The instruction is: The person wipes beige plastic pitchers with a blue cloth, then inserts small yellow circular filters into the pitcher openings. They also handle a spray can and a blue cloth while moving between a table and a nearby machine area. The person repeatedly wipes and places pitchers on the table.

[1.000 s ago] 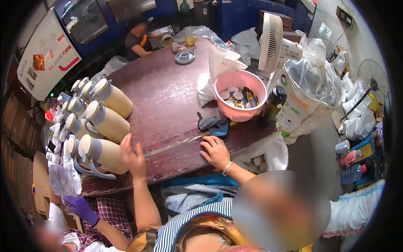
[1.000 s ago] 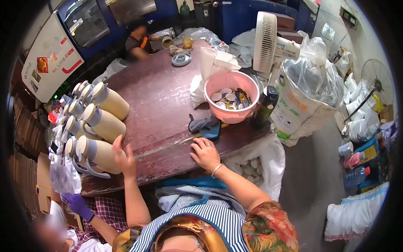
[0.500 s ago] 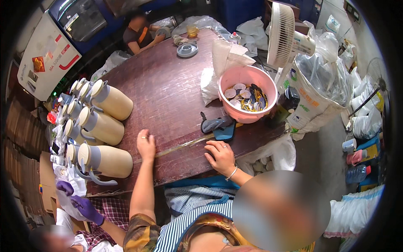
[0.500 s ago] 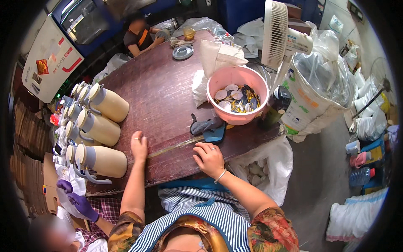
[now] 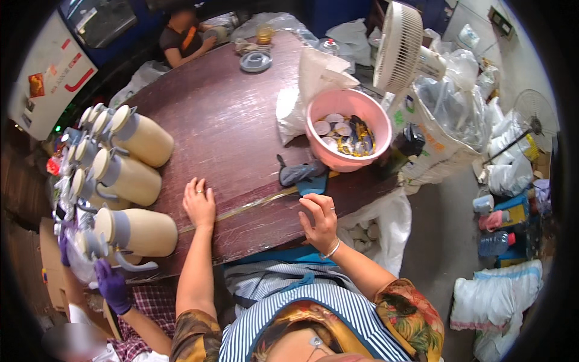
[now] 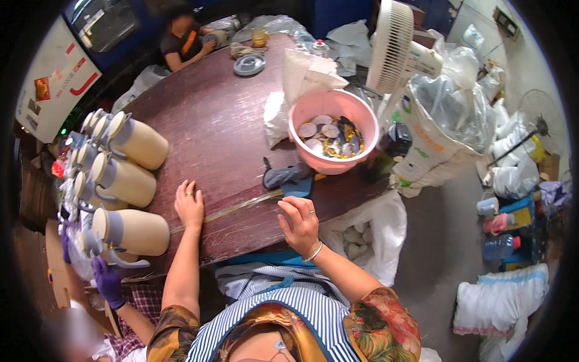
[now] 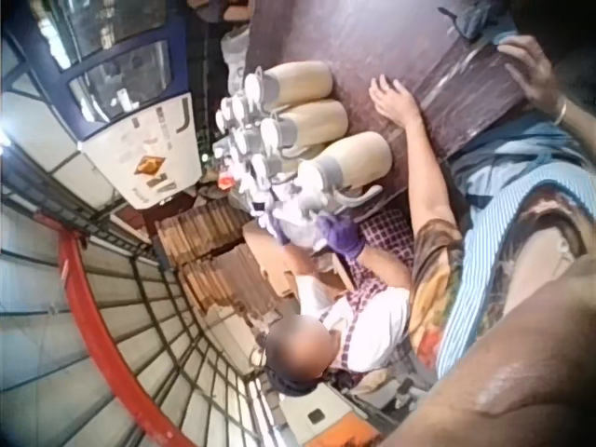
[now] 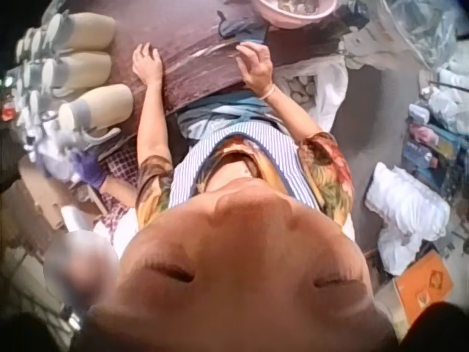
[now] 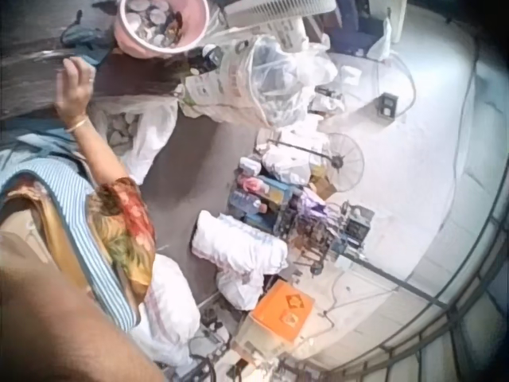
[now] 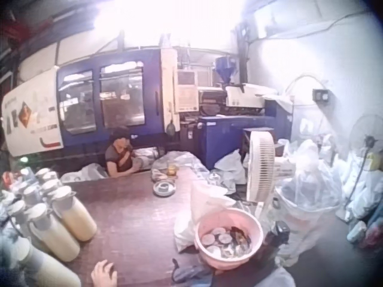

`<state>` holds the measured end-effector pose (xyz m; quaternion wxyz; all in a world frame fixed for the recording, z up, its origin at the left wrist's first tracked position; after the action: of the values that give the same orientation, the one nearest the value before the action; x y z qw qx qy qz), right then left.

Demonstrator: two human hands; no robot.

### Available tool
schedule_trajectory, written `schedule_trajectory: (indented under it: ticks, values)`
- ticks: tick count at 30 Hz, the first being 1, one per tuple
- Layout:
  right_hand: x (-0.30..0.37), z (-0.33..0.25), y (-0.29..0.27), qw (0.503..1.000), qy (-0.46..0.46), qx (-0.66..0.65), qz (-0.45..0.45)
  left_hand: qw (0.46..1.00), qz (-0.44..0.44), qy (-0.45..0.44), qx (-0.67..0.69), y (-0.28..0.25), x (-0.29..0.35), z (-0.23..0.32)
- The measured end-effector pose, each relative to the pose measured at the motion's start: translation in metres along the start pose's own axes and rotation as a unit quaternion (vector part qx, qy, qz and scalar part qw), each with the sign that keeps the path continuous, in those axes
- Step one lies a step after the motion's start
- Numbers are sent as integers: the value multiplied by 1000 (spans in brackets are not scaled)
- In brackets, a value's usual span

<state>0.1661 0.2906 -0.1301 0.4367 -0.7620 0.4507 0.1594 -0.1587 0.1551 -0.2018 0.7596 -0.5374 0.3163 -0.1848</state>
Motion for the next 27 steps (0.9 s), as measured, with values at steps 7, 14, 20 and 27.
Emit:
schedule_trajectory:
  ticks: [7, 14, 20, 27]
  values:
    - [-29, 59, -127, 913, 157, -32, 376, 1000, 5, -9, 10, -4, 6, -6]
    - [-17, 194, -156, 947, 238, -192, 100, 1000, 3, -6, 11, -1, 2, -2]
    - [-31, 183, -148, 972, 207, -30, 103, 998, 31, 1, 58, 3, 6, -8]
    - [11, 99, -140, 958, 242, -82, 133, 833, -46, 334, 438, -111, 50, 235]
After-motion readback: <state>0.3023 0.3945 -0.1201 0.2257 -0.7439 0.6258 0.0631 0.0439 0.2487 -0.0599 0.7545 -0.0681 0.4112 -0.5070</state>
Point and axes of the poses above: each hand's wrist, its own x-axis away from the middle knuckle, its own y-axis out of the palm, z = x × y, the point moved 2 cm from there along -x, towards the middle knuckle, and after that the axes turned 5 degrees about -z, right-handed, at the moved point
